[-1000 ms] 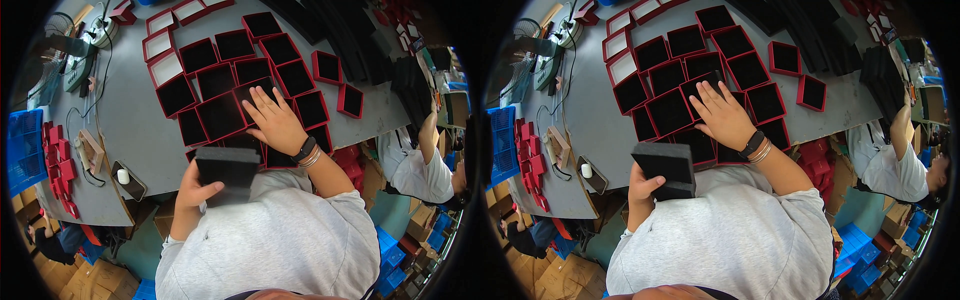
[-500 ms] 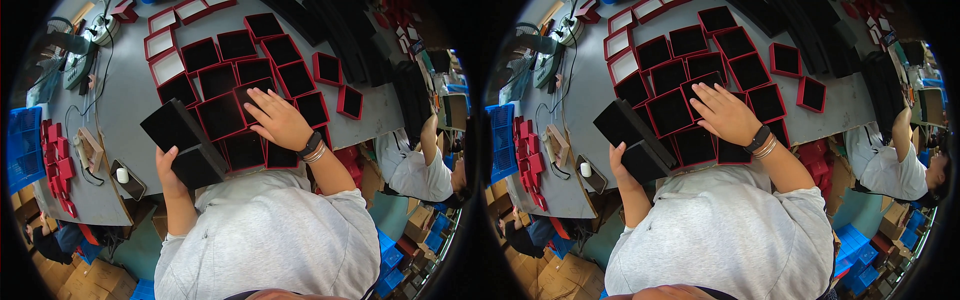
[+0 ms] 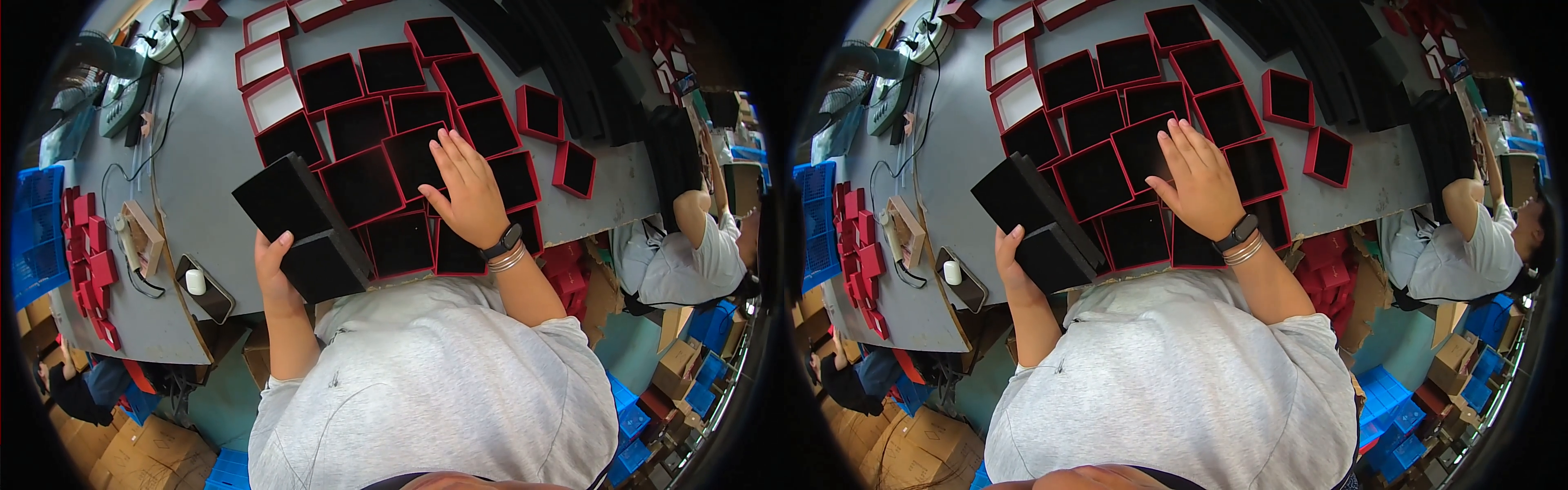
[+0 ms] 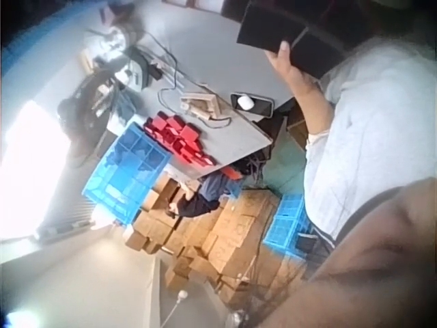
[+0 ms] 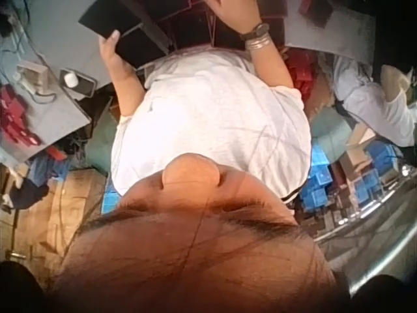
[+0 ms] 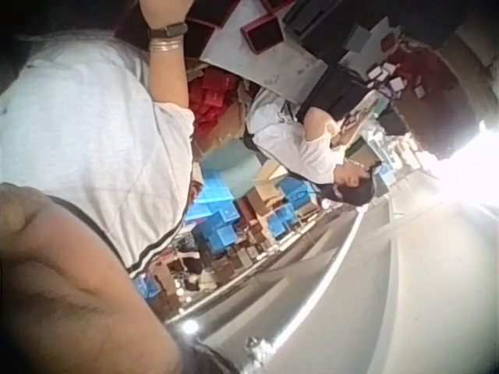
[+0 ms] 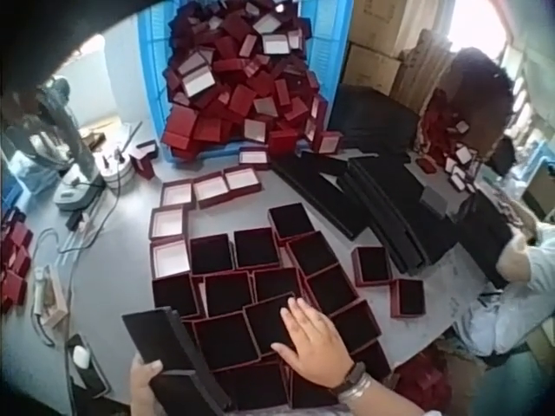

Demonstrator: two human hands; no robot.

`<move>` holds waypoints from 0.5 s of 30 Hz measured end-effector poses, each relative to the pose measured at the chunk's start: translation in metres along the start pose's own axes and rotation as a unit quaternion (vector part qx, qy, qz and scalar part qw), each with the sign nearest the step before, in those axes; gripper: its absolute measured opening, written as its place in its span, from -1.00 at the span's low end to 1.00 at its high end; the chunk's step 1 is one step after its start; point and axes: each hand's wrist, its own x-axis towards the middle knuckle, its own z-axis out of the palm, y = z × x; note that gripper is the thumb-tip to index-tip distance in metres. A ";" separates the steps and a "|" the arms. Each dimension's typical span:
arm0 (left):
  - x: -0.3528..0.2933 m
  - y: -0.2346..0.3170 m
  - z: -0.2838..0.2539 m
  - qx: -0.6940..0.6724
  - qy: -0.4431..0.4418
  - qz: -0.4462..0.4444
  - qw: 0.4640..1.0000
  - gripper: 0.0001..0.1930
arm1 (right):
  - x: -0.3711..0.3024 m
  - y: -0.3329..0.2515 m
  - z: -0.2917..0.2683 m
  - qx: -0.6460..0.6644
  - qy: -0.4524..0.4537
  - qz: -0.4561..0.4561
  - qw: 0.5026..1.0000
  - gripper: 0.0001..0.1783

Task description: Inserting foam padding into small red and black gift boxes at a factory workbench.

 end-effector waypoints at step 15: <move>0.002 -0.010 -0.004 0.012 -0.037 -0.014 0.999 -0.32 | -0.001 -0.003 -0.013 0.007 -0.009 0.003 1.000 -0.39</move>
